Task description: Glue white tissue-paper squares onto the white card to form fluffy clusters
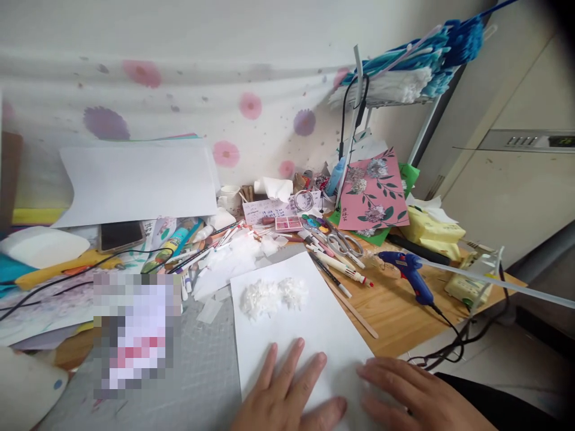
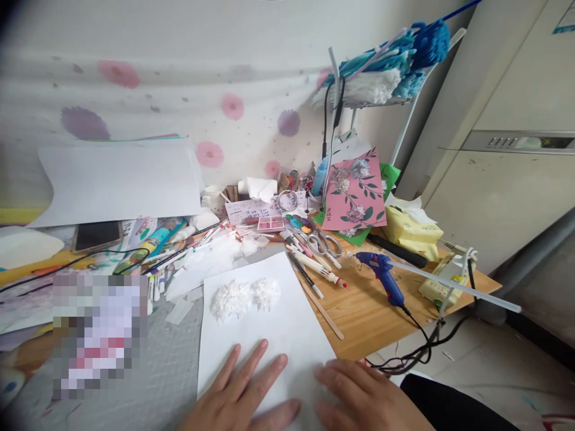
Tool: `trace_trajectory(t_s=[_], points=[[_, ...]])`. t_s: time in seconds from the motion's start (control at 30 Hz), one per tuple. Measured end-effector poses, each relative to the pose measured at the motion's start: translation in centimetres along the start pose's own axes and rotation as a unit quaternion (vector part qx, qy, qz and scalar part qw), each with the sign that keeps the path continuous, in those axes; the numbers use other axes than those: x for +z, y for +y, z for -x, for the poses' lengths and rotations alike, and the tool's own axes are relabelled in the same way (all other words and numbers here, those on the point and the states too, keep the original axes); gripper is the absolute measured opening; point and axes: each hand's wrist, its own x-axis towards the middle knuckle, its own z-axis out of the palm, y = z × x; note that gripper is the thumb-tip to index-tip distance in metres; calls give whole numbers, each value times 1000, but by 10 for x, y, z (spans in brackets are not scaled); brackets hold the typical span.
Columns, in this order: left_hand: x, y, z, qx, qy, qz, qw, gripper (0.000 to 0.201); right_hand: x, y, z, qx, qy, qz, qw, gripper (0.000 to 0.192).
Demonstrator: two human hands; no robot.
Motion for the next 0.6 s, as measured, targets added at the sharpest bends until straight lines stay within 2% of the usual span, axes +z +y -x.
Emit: trace_trajectory(t_s=[0.1, 0.17, 0.3, 0.4, 0.47, 0.53, 0.6], points=[[-1, 2, 2, 2, 10, -6, 1000, 48, 13, 1, 12, 75, 0, 34, 997, 54], [-2, 2, 4, 1, 14, -10, 1000, 45, 23, 0, 17, 115, -6, 17, 993, 65], [-4, 4, 8, -31, 17, -22, 999, 40, 39, -8, 20, 198, 23, -65, 978, 65], [-4, 8, 13, -34, 10, -34, 999, 41, 44, -16, 19, 288, 16, -186, 939, 59], [-3, 12, 18, -31, 4, -42, 999, 44, 46, -19, 19, 322, -4, -257, 911, 60], [-4, 17, 23, -29, 1, -48, 998, 45, 49, -21, 21, 342, -2, -280, 897, 64], [-5, 24, 27, -44, -4, -41, 998, 44, 53, -23, 24, 358, 21, -264, 895, 68]])
